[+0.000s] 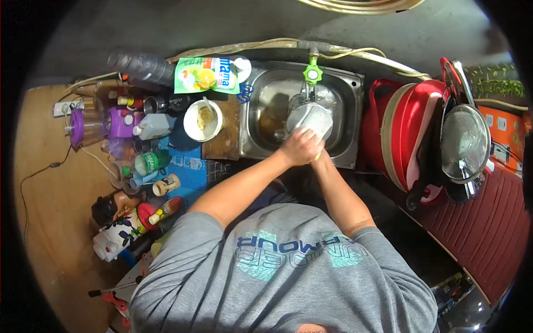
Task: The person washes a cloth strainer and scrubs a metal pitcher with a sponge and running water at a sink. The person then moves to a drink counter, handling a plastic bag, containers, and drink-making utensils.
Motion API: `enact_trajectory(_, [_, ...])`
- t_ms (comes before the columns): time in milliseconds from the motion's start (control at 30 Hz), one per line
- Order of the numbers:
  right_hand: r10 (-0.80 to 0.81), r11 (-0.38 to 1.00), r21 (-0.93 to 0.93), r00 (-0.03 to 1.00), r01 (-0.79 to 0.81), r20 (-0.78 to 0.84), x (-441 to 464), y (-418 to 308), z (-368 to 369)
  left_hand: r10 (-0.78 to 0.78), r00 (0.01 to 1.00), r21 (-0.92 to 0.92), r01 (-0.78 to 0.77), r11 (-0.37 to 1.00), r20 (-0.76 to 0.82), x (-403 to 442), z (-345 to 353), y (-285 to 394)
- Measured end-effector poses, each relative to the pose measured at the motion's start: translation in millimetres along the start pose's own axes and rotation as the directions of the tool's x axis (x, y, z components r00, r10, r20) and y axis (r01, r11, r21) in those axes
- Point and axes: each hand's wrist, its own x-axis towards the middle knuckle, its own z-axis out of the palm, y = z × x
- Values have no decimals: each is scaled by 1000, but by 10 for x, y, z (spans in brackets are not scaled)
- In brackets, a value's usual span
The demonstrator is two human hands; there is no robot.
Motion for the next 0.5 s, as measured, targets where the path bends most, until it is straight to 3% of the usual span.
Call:
enact_trajectory(33, [32,997,63,997,-37,73,68,-105,-237,71,997,-60,-69,996,36,-89,-32,-33])
enact_trajectory(67, [-70,984,-168,995,57,-72,-286,-33,423,69,997,10,-69,998,22,-81,-93,-93])
enact_trajectory(100, [-12,999,26,947,21,-321,-292,133,1012,5,1000,37,-5,999,-2,-90,-36,-209])
enact_trajectory(167, [57,996,-56,981,-68,-188,-382,72,834,-169,985,89,171,981,-38,294,-229,-293])
enact_trajectory(200, [69,997,42,971,-61,-228,-336,102,753,-306,952,42,306,951,4,436,-248,-289])
enact_trajectory(233, [62,998,40,973,-54,-222,-337,109,681,-298,955,40,297,954,2,533,-281,-272])
enact_trajectory(300, [63,989,145,939,-15,-337,-430,159,615,-46,999,-248,52,967,29,649,-332,-232])
enact_trajectory(367, [97,991,114,948,-65,-304,-526,134,555,-38,995,-256,62,965,95,536,-374,-262])
enact_trajectory(433, [71,988,154,924,-14,-375,-608,112,567,-339,941,-621,259,740,-11,375,-286,-360])
enact_trajectory(467, [159,983,98,986,-154,-45,-635,37,366,-444,894,-581,396,712,65,296,-121,-448])
enact_trajectory(500, [88,991,102,996,-90,28,-741,186,861,-508,860,-526,411,745,-48,139,123,-538])
